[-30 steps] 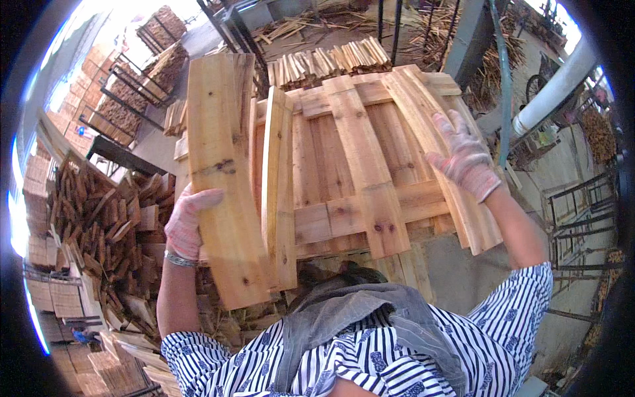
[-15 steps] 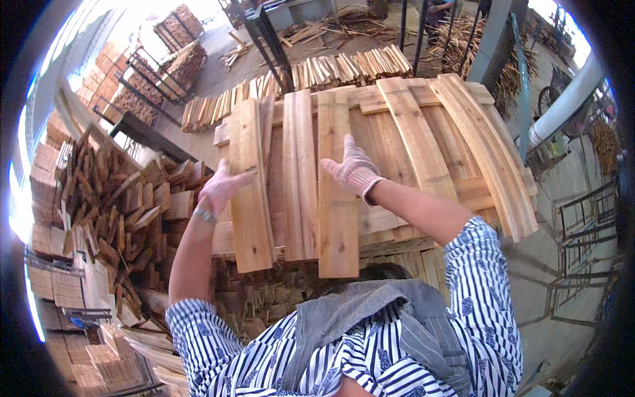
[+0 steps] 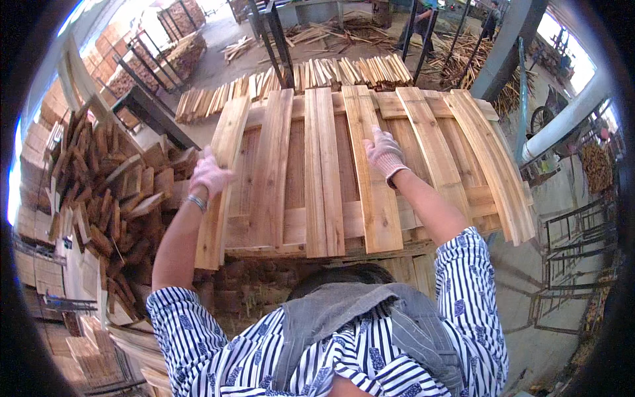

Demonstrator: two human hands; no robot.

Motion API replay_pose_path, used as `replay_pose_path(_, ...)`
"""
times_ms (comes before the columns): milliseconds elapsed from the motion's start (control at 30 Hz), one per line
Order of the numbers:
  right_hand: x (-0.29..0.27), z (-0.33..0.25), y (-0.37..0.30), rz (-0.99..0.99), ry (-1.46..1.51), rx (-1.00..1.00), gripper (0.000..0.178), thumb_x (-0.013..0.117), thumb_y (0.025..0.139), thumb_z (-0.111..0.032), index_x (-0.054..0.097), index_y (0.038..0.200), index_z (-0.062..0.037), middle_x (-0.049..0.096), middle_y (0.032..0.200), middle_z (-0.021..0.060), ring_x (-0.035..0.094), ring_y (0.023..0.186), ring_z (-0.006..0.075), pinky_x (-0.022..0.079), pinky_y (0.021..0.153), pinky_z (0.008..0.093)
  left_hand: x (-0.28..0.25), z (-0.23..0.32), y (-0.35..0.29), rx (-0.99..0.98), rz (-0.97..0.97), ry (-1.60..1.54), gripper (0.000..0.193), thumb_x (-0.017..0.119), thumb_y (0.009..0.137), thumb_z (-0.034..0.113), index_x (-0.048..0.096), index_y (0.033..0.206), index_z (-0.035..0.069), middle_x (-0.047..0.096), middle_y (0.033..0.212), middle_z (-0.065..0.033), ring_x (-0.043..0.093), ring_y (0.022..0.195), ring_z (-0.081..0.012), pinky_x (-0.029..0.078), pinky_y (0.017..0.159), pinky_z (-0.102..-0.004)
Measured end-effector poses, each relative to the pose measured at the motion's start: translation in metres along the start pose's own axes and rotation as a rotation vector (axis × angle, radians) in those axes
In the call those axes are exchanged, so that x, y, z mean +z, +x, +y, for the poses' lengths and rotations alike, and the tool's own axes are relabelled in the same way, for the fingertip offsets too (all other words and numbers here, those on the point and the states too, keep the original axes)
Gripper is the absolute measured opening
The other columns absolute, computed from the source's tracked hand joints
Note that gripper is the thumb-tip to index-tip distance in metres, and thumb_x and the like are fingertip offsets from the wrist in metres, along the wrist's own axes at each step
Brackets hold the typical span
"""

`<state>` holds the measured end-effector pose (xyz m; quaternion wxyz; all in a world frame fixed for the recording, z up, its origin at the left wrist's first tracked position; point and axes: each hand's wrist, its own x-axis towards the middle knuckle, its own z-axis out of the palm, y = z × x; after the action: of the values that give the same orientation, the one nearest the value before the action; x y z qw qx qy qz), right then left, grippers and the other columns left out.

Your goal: The person picks up wooden planks from a large pile and stacks them onto a pallet. They repeatedly lift the planks and place them in an organized manner, occasionally adjusting the stack to ensure alignment.

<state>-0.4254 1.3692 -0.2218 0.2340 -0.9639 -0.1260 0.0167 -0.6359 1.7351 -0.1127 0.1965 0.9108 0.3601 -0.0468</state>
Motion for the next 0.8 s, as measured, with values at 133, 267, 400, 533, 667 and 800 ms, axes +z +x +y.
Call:
replay_pose_path(133,0.005,-0.010,0.001,-0.008,0.000,0.019,0.058,0.053,0.096,-0.038,0.047,0.147,-0.0108,0.054,0.138,0.0277,0.055,0.127,0.0462,0.045,0.108,0.0524,0.031,0.009,-0.002,-0.098,0.064,0.131,0.101,0.075,0.078,0.043,0.023,0.157,0.008,0.047,0.145,-0.0287,0.048,0.135,-0.0445,0.043,0.112,-0.0465)
replay_pose_path(267,0.034,-0.063,-0.019,0.071,-0.011,-0.077,0.058,0.054,0.096,-0.037,0.047,0.147,-0.0132,0.050,0.139,0.0325,0.054,0.123,0.0510,0.043,0.108,0.0575,0.047,0.081,-0.042,-0.080,0.048,0.131,0.084,0.070,0.084,0.038,0.032,0.151,0.006,0.050,0.139,-0.0293,0.046,0.136,-0.0431,0.043,0.112,-0.0442)
replay_pose_path(400,0.043,-0.045,-0.027,0.052,0.003,-0.095,0.057,0.056,0.096,-0.038,0.048,0.147,-0.0161,0.051,0.136,0.0315,0.054,0.119,0.0521,0.045,0.105,0.0576,0.048,0.063,-0.046,-0.028,0.032,0.028,0.087,0.072,0.084,0.035,0.030,0.153,0.005,0.049,0.140,-0.0300,0.045,0.137,-0.0417,0.042,0.113,-0.0443)
replay_pose_path(533,0.024,-0.032,-0.019,0.039,-0.059,-0.063,0.057,0.057,0.096,-0.038,0.049,0.148,-0.0157,0.053,0.135,0.0292,0.055,0.120,0.0489,0.047,0.103,0.0547,0.056,0.069,-0.052,-0.029,0.023,-0.034,0.092,0.077,0.077,0.035,0.032,0.151,0.005,0.051,0.136,-0.0306,0.049,0.131,-0.0429,0.046,0.109,-0.0455)
replay_pose_path(667,0.006,-0.044,-0.025,-0.036,-0.027,-0.036,0.058,0.056,0.098,-0.038,0.047,0.150,-0.0127,0.047,0.146,0.0319,0.049,0.134,0.0459,0.043,0.111,0.0499,0.044,0.028,-0.026,0.037,-0.022,-0.370,0.090,0.082,0.071,0.034,0.038,0.143,0.003,0.054,0.133,-0.0294,0.054,0.126,-0.0434,0.049,0.106,-0.0461)
replay_pose_path(800,0.019,-0.032,-0.023,0.050,-0.043,-0.100,0.055,0.056,0.098,-0.037,0.049,0.147,-0.0141,0.053,0.138,0.0269,0.054,0.125,0.0463,0.047,0.105,0.0528,0.019,-0.010,-0.010,-0.025,0.056,-0.125,0.103,0.088,0.067,0.037,0.035,0.147,-0.002,0.051,0.138,-0.0304,0.053,0.129,-0.0426,0.047,0.108,-0.0449)
